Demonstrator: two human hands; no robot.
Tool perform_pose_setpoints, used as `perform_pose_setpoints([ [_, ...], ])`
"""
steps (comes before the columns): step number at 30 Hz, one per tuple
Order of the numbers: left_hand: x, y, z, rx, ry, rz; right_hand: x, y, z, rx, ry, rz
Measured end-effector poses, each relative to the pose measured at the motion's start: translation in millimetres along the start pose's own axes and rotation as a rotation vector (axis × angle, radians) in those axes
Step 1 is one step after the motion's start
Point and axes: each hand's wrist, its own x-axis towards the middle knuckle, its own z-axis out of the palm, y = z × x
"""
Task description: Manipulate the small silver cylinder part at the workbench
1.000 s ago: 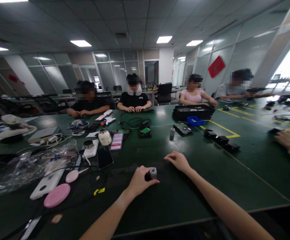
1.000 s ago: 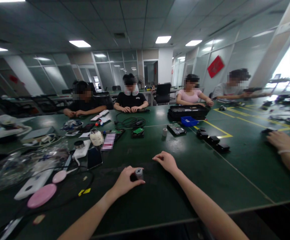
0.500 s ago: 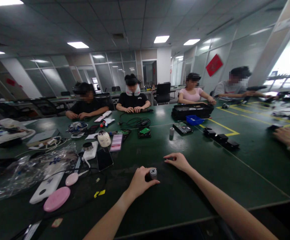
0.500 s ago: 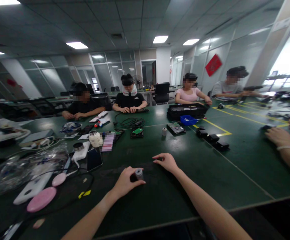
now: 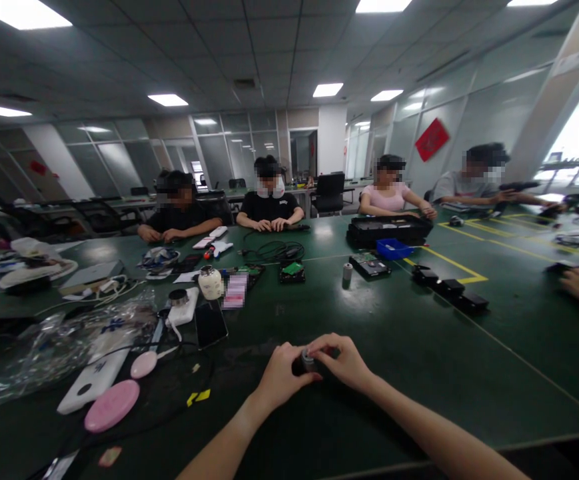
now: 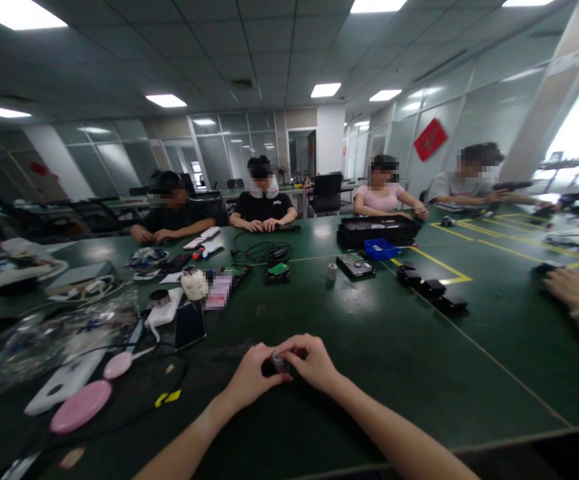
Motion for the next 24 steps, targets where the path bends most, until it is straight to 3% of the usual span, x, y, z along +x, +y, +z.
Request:
perform_pose_setpoints([
  [7, 1.2, -3.1, 2.8, 0.009, 0.005, -0.013, 1.0, 0.4, 2.0, 0.021, 0.063, 0.024],
  [24, 0.4, -1.5, 0.1, 0.015, -0.024, -0.023, 1.8, -4.0, 0.0, -0.010, 0.003, 0.023],
])
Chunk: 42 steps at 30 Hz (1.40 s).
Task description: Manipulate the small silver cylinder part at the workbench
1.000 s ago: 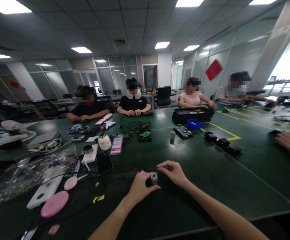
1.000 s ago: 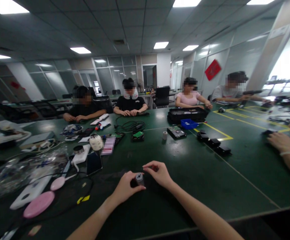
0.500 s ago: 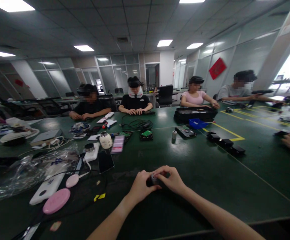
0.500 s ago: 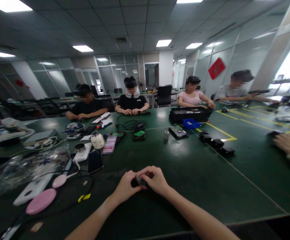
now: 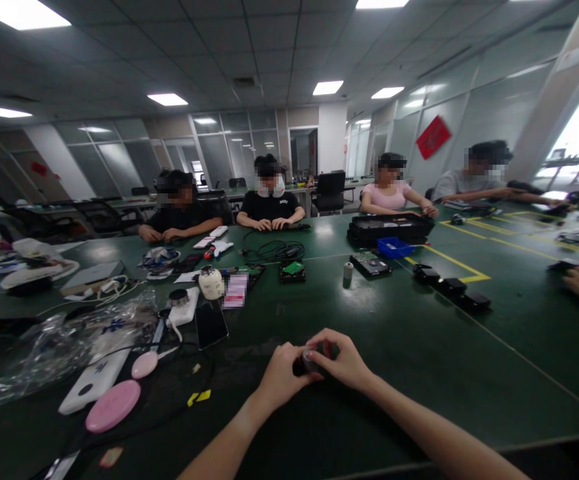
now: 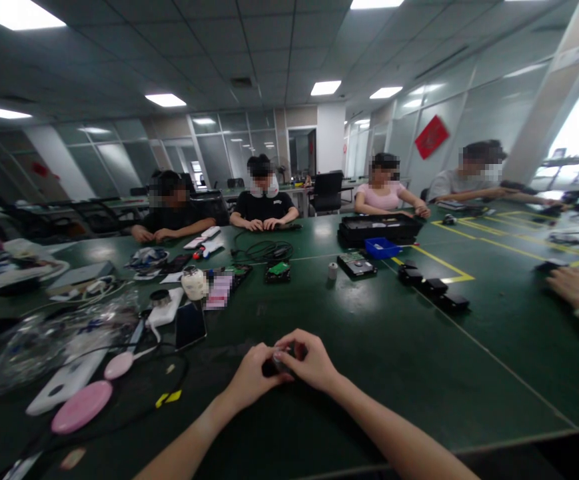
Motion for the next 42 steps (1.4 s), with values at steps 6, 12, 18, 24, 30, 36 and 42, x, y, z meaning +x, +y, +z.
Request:
perform_pose_setpoints([
  [6, 0.7, -5.9, 4.3, -0.002, 0.012, -0.018, -0.9, -3.2, -3.0, -0.017, -0.038, -0.038],
  [12, 1.0, -3.8, 3.5, 0.004, 0.014, -0.024, 0.0, 0.8, 3.3, -0.011, -0.031, -0.019],
  [18, 1.0, 2.1, 0.7, -0.011, 0.013, -0.011, 10.6, 26.2, -13.1, -0.109, 0.165, 0.033],
  [24, 0.1, 2.5, -0.3, -0.025, 0.010, -0.016, 19.6, 67.8, -45.7, -0.264, 0.213, 0.124],
  [30, 0.1, 2.7, -1.2, -0.020, -0.005, -0.016, 19.4, 79.3, -48.0, -0.311, 0.174, 0.172],
  [36, -0.5, 2.4, -1.2, -0.017, -0.003, -0.022, 19.8, 73.3, -45.3, -0.244, 0.194, 0.182],
  [42, -0.4, 1.8, 0.0, 0.010, 0.010, -0.016, 9.0, 31.7, -15.0, -0.020, 0.112, 0.082],
])
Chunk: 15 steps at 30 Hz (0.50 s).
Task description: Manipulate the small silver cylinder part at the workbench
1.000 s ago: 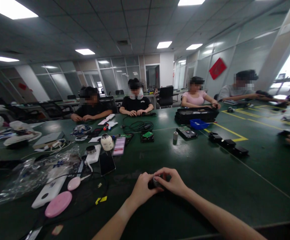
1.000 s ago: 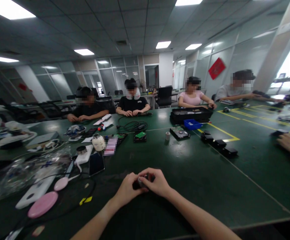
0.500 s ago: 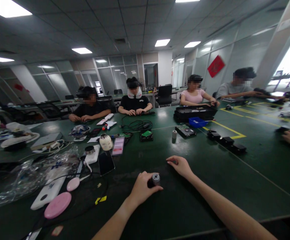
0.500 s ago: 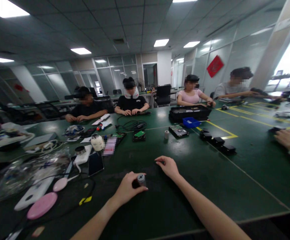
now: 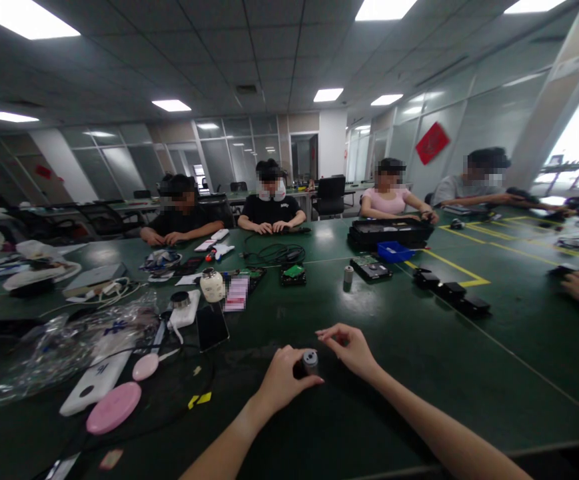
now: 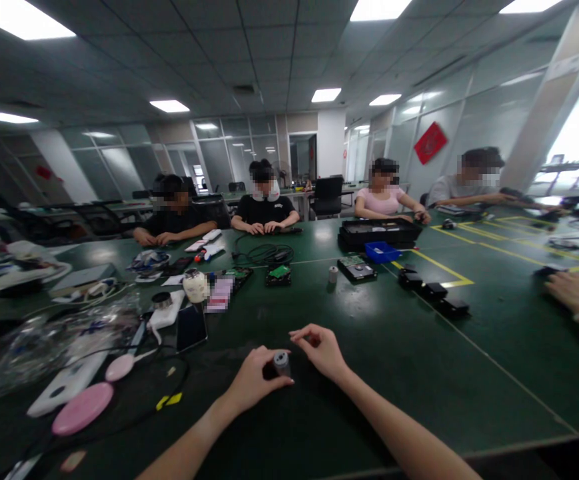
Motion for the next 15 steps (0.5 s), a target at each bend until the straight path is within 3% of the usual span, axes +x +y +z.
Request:
perform_pose_setpoints([
  [5, 0.8, -1.5, 2.1, 0.011, 0.005, 0.016, -14.7, -24.5, 14.3, 0.097, -0.124, -0.076],
  [15, 0.9, -0.9, 0.6, -0.001, -0.001, 0.025, -14.4, -23.8, 15.7, 0.110, -0.124, -0.093],
])
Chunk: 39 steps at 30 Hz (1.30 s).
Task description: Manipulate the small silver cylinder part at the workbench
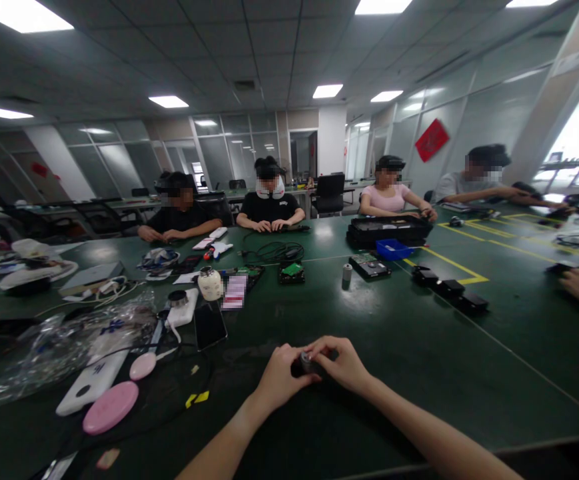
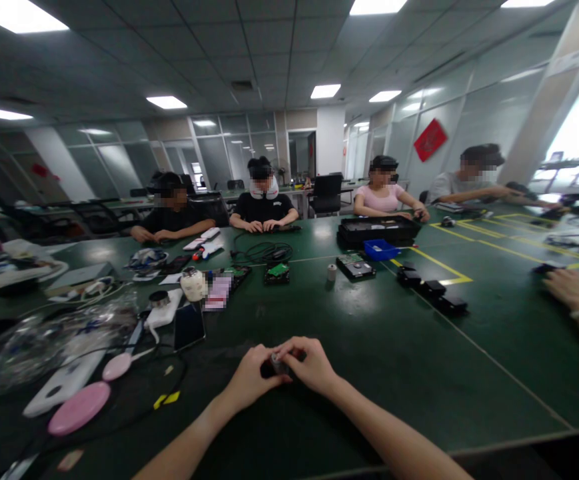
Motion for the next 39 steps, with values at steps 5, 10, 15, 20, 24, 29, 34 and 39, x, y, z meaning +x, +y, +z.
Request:
perform_pose_setpoints([
  [5, 0.0, 0.9, -0.8, -0.006, -0.011, -0.001, 0.1, -4.4, 0.0, -0.021, -0.026, -0.005],
  [10, -0.1, -1.3, 1.3, 0.002, -0.007, -0.008, 0.2, -4.3, 1.7, -0.037, -0.016, 0.000],
  [15, 0.5, -2.6, 2.3, 0.012, -0.004, -0.006, 0.3, -1.9, 2.4, -0.046, -0.018, 0.000],
  [20, 0.7, -1.8, 1.4, 0.012, -0.004, 0.000, -0.1, -2.8, 0.6, -0.071, -0.010, -0.008],
  [24, 0.6, -2.0, 0.8, 0.007, 0.000, -0.005, -0.9, -6.8, -0.5, -0.076, -0.031, -0.028],
  [29, 0.9, -3.2, 1.9, 0.007, 0.011, -0.015, 0.0, -8.1, -1.2, -0.065, -0.061, -0.040],
  [34, 0.4, -4.9, 3.0, -0.003, 0.012, -0.005, 1.3, -3.8, -1.3, -0.063, -0.062, -0.042],
  [39, 0.3, -8.3, 4.2, -0.013, 0.015, -0.003, 1.5, -0.6, -0.8, -0.058, -0.052, -0.045],
])
